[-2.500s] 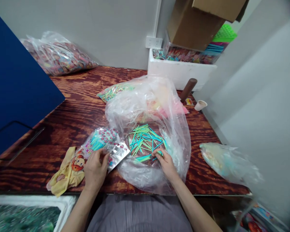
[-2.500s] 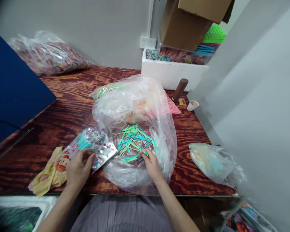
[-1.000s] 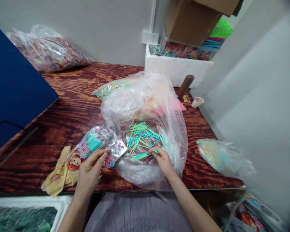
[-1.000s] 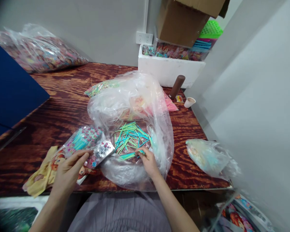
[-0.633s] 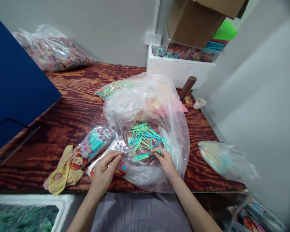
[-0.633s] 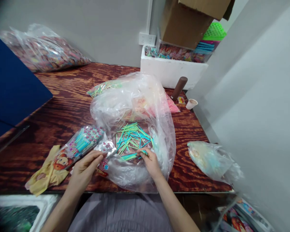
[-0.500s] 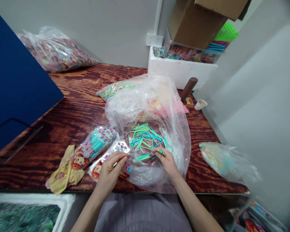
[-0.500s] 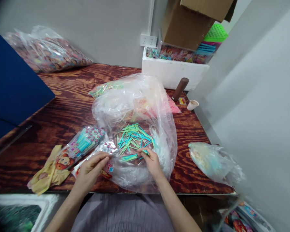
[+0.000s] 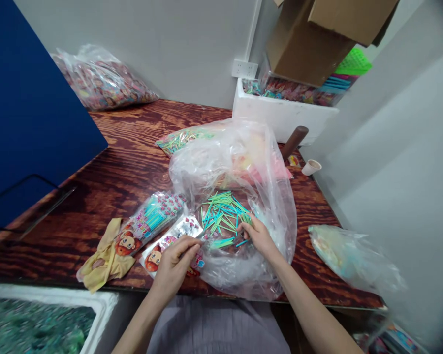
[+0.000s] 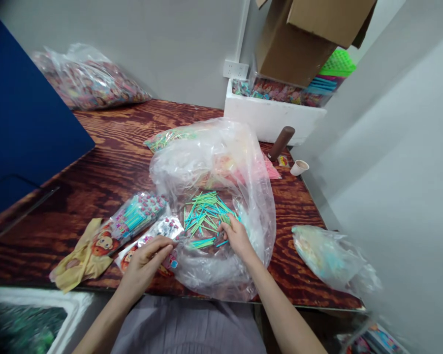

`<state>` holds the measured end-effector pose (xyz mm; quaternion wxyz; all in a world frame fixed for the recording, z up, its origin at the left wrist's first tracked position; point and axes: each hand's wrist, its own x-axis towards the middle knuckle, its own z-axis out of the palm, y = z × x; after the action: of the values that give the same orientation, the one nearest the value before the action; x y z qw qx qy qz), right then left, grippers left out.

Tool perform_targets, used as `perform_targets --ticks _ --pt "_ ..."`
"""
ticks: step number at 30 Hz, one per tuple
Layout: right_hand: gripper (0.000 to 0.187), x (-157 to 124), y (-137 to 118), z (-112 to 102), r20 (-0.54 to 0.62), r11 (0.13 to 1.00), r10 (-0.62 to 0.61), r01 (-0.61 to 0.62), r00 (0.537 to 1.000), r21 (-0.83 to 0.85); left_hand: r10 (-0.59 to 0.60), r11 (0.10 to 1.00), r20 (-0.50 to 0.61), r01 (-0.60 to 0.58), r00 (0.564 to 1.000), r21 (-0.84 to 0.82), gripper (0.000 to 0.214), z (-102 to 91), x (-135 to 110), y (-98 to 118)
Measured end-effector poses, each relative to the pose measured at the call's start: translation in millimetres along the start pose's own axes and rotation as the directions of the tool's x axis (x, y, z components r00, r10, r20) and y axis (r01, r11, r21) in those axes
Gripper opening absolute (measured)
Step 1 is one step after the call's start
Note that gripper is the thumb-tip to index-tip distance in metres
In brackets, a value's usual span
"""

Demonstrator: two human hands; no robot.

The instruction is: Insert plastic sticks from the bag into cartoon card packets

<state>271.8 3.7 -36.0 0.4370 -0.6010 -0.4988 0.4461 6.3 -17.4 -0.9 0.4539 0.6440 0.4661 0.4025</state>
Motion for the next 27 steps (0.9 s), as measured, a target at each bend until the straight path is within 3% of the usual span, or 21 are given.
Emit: perform_targets --ticks 5,8,9,11,14,16,19,22,27 --pt "0.029 6.9 0.9 -3.5 -0.034 0.999 0.047 -0.048 0.998 -0.022 -0.014 0.999 0.002 0.014 1.000 -0.033 0.019 2.3 -1.1 -3.2" --pt "0.027 6.3 -8.6 -3.6 -0.110 0.998 -0.037 0.031 0.993 -0.059 -0.019 0.998 -0.003 0.018 1.000 -0.067 0.019 3.5 -2.6 -3.9" --pt "0.027 5.4 -15.4 -2.1 -0.140 0.999 -0.052 0.050 0.989 -0.017 -0.025 0.997 -0.002 0.025 1.000 -0.078 0.019 4.0 -3.1 -3.8" --pt "0.025 2.6 -34.8 4.4 -0.149 0.974 -0.019 0.052 0.989 0.222 -0.045 0.994 0.001 0.045 0.999 -0.102 0.019 5.1 -4.0 -3.2" --pt "0.022 -3.5 -70.9 23.0 0.012 0.759 0.009 -0.014 1.000 0.651 -0.068 0.986 0.012 0.069 0.998 -0.151 0.019 7.9 -4.8 -2.5" --pt "0.020 -7.8 -91.9 38.8 0.094 0.632 -0.028 -0.056 0.995 0.773 -0.078 0.978 0.017 0.080 0.997 -0.191 0.019 10.2 -5.1 -2.1" --pt "0.018 -14.5 -108.5 60.6 0.156 0.554 -0.038 -0.109 0.987 0.825 -0.103 0.965 0.018 0.104 0.995 -0.241 0.019 13.0 -6.0 -1.0" --pt "0.021 -23.0 -108.6 73.8 0.191 0.569 -0.019 -0.146 0.981 0.809 -0.143 0.950 0.008 0.139 0.990 -0.280 0.020 14.6 -8.0 -0.7" --pt "0.022 -40.7 -102.9 76.7 0.183 0.736 0.011 -0.132 0.983 0.664 -0.152 0.942 -0.029 0.136 0.988 -0.307 0.021 17.0 -12.7 -4.3"
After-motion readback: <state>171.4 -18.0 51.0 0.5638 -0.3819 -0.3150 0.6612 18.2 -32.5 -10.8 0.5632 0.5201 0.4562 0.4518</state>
